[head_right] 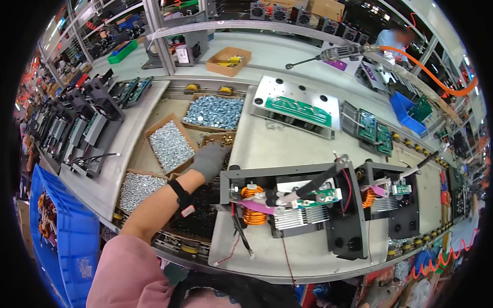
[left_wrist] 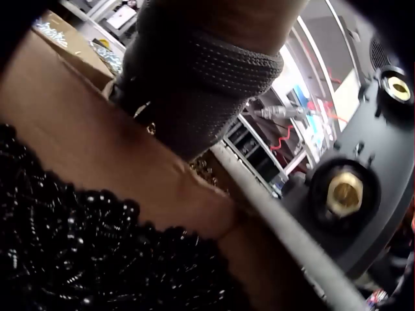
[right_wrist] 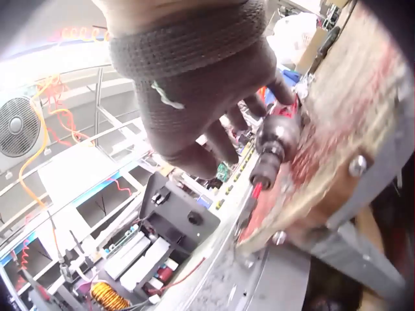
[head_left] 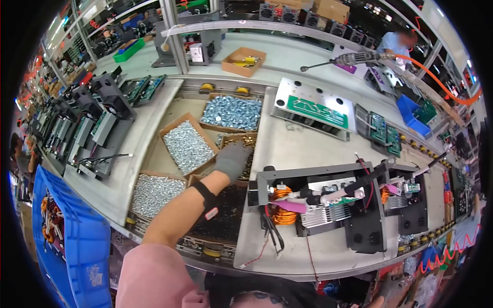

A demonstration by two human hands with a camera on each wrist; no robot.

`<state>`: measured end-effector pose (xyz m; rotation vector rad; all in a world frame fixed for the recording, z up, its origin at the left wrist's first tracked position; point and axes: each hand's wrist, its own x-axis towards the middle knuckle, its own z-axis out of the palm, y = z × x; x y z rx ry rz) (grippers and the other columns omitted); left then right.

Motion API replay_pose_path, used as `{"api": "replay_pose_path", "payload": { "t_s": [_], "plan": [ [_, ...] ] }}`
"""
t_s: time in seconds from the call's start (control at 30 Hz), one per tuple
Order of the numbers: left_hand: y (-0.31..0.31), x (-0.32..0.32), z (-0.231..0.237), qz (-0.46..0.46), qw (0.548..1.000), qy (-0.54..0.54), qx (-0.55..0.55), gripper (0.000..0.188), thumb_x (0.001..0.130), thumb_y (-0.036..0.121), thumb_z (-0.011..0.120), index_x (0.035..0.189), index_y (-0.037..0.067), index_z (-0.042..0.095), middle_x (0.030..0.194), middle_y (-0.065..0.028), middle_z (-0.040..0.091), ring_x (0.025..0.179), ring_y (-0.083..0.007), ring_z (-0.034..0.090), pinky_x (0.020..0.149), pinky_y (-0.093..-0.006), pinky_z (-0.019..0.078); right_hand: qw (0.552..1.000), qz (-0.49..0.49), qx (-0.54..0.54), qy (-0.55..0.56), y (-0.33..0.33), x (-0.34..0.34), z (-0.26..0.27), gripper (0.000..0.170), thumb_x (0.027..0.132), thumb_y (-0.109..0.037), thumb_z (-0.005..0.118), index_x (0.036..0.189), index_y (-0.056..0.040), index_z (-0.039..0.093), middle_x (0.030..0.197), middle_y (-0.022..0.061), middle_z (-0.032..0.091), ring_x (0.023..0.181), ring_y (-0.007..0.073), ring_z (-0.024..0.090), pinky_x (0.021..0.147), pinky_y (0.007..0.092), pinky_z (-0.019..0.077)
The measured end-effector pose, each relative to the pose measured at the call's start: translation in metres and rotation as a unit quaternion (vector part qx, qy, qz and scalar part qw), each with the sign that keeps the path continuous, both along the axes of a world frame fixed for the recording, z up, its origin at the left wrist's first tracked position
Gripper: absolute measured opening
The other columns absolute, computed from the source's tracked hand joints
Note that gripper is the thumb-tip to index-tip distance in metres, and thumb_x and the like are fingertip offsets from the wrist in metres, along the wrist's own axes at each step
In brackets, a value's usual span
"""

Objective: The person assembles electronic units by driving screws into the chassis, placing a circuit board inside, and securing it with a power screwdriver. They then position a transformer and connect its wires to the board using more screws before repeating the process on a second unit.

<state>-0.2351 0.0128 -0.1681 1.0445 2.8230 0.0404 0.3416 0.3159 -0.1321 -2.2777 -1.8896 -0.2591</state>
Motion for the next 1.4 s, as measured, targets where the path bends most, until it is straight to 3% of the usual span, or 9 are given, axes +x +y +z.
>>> {"api": "replay_pose_path", "payload": {
  "t_s": [0.33,0.5,0.6,0.73,0.83,0.87,0.93,1.03,1.4],
  "plan": [
    [-0.022,-0.008,0.014,0.146,0.934,-0.115,0.306,0.031,0.087,0.009,0.053,0.116,0.014,0.064,0.104,-0.0147,0.067,0.084,-0.0305,0.066,0.079,-0.0385,0.0521,0.918,0.054,0.273,0.282,0.029,0.091,-0.064,0.056,0.080,-0.021,0.058,0.127,0.0036,0.041,0.109,0.0171,0.057,0.095,0.0259,0.056,0.077,0.0368,0.0451],
    [-0.036,-0.011,0.012,0.235,0.680,-0.461,0.519,0.034,0.094,0.014,0.052,0.126,-0.001,0.052,0.099,-0.0137,0.063,0.079,-0.0164,0.059,0.062,-0.0277,0.0496,0.862,0.113,0.302,0.392,0.005,0.048,-0.005,0.054,0.083,-0.028,0.057,0.127,0.0006,0.045,0.114,0.0168,0.057,0.102,0.0250,0.055,0.079,0.0380,0.0452],
    [-0.050,-0.019,-0.009,0.194,0.506,-0.579,0.609,0.040,0.095,0.015,0.051,0.130,-0.004,0.045,0.102,-0.0132,0.057,0.078,-0.0159,0.053,0.063,-0.0238,0.0469,0.756,0.228,0.299,0.535,-0.017,0.012,0.054,0.054,0.084,-0.033,0.057,0.126,-0.0012,0.047,0.116,0.0166,0.057,0.106,0.0245,0.054,0.081,0.0386,0.0452],
    [-0.051,-0.009,0.002,0.214,0.465,-0.586,0.627,0.039,0.095,0.013,0.049,0.128,-0.007,0.045,0.102,-0.0133,0.054,0.078,-0.0155,0.049,0.065,-0.0219,0.0453,0.513,0.461,0.201,0.696,-0.045,-0.025,0.130,0.054,0.086,-0.039,0.056,0.126,-0.0036,0.050,0.120,0.0164,0.057,0.111,0.0238,0.052,0.083,0.0396,0.0452],
    [-0.051,-0.006,-0.004,0.208,0.475,-0.580,0.628,0.034,0.094,0.015,0.052,0.123,-0.003,0.050,0.103,-0.0137,0.058,0.081,-0.0174,0.056,0.067,-0.0236,0.0479,0.231,0.639,-0.103,0.727,-0.048,-0.048,0.170,0.054,0.088,-0.043,0.056,0.125,-0.0054,0.052,0.123,0.0162,0.057,0.115,0.0233,0.051,0.084,0.0402,0.0452],
    [-0.051,-0.003,-0.004,0.207,0.474,-0.581,0.628,0.034,0.094,0.015,0.052,0.123,-0.003,0.050,0.103,-0.0137,0.058,0.081,-0.0174,0.056,0.067,-0.0236,0.0479,0.307,0.619,0.033,0.722,-0.062,-0.066,0.173,0.054,0.088,-0.042,0.056,0.127,-0.0061,0.050,0.124,0.0161,0.056,0.116,0.0251,0.050,0.088,0.0423,0.0430],
    [-0.051,0.003,0.001,0.082,0.746,-0.418,0.511,0.036,0.093,0.016,0.053,0.125,0.002,0.053,0.109,-0.0122,0.060,0.094,-0.0182,0.060,0.077,-0.0271,0.0496,0.502,0.470,0.281,0.669,-0.097,-0.108,0.182,0.054,0.088,-0.039,0.057,0.130,-0.0075,0.046,0.128,0.0158,0.053,0.119,0.0285,0.047,0.096,0.0465,0.0386],
    [-0.037,-0.005,0.013,0.044,0.916,-0.248,0.311,0.030,0.090,0.021,0.055,0.117,0.010,0.061,0.112,-0.0119,0.062,0.101,-0.0235,0.062,0.086,-0.0354,0.0490,0.478,0.493,0.202,0.699,-0.101,-0.143,0.166,0.055,0.087,-0.039,0.057,0.131,-0.0079,0.046,0.128,0.0158,0.052,0.119,0.0286,0.047,0.096,0.0467,0.0385],
    [0.038,-0.103,0.018,0.111,0.987,0.022,0.110,0.025,0.087,0.015,0.053,0.109,0.016,0.064,0.116,-0.0112,0.055,0.110,-0.0298,0.056,0.087,-0.0425,0.0492,0.459,0.528,0.081,0.710,-0.096,-0.194,0.143,0.058,0.085,-0.041,0.059,0.132,-0.0095,0.044,0.130,0.0156,0.051,0.118,0.0288,0.048,0.096,0.0475,0.0381]
  ]
}}
